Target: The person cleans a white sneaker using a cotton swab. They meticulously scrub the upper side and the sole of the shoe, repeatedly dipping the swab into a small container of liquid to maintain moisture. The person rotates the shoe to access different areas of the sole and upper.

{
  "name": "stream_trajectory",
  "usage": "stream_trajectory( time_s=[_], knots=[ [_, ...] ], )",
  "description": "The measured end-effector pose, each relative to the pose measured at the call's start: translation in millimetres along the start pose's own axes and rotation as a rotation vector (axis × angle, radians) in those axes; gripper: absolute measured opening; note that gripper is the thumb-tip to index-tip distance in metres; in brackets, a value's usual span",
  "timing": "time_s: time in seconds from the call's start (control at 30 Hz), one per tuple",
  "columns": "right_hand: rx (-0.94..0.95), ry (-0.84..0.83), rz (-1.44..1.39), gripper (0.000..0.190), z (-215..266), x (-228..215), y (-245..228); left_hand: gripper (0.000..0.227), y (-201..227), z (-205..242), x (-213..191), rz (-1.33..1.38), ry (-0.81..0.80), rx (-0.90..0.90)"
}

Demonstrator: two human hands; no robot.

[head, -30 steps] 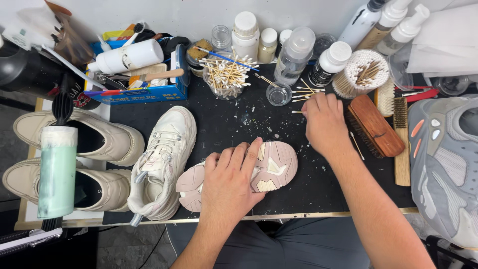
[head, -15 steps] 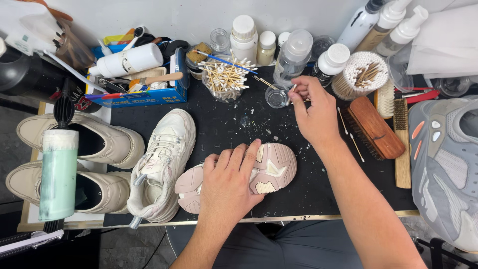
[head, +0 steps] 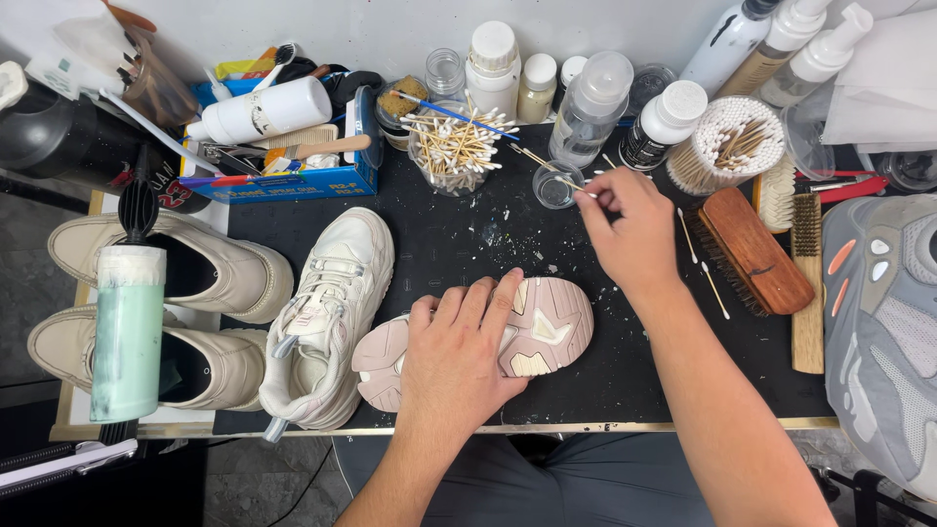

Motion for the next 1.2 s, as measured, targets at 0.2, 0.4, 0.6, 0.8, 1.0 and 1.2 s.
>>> stream_trajectory(
  time_s=[0.2, 0.4, 0.6, 0.8, 1.0, 1.2],
  knots=[
    [0.289, -0.007, -0.556, 0.015, 57.0, -20.9, 34.1, 0.111, 0.6, -1.4, -0.9, -0.011, -0.006, -0.005],
    [0.59, -0.191, -0.536, 0.031, 133.1, -40.5, 21.7, 0.11, 0.5, -8.3, -2.5, 0.008, -0.015, -0.021],
    [0.527, -0.264, -0.134, 0.018, 155.1, -57.1, -8.6, 0.114, 0.4, -13.7, -1.3, -0.027, -0.047, -0.05],
    [0.551, -0.295, -0.163, 0.019, 158.3, -52.1, -14.4, 0.116, 2.0, -14.5, -2.0, -0.05, -0.058, -0.048],
    [0.571, -0.351, -0.172, 0.033, 165.9, -45.3, -14.7, 0.115, 1.3, -15.3, -0.8, -0.055, -0.064, -0.057],
    [0.365, -0.202, -0.129, 0.025, 146.7, -47.5, -31.6, 0.112, 1.8, -13.6, -0.2, -0.065, -0.057, -0.053]
  ],
)
Point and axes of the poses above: each hand's wrist, its own z-axis away from the middle knuckle, its own x-axis out of the palm, y = z × x, the point moved 8 cm from there along -z, towards the middle knuckle, and after that the axes turned 10 degrees about z, right-handed, at the moved point
